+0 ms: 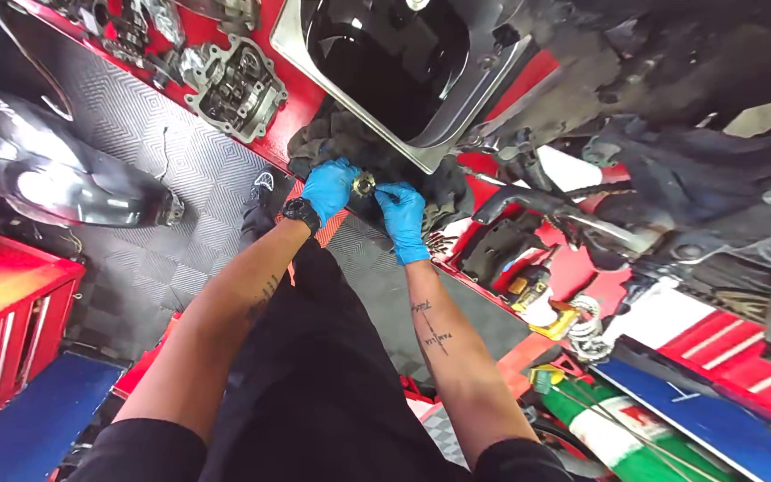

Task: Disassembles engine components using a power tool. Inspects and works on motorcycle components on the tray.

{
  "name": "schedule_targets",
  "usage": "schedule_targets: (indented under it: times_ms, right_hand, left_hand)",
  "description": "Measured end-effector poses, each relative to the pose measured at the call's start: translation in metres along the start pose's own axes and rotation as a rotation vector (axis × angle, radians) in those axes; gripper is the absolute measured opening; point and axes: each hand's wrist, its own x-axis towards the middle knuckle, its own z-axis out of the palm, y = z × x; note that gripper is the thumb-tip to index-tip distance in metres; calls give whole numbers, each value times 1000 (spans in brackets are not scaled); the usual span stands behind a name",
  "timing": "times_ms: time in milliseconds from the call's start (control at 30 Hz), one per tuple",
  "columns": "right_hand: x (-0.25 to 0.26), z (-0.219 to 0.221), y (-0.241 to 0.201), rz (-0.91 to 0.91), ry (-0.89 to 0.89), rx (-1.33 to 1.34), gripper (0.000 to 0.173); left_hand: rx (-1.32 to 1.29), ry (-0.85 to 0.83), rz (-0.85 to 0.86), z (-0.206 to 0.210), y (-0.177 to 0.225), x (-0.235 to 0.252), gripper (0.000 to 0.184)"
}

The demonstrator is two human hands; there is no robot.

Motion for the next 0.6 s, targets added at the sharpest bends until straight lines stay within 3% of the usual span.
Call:
schedule_targets:
  times_ms: [400, 600]
  right_hand:
    - [7, 1, 2, -6, 13, -6, 16]
    - [8, 3, 0, -71, -30, -37, 16]
  left_hand:
    - [90, -78, 94, 7, -4, -13, 42]
    - [29, -23, 76, 12, -5, -23, 38]
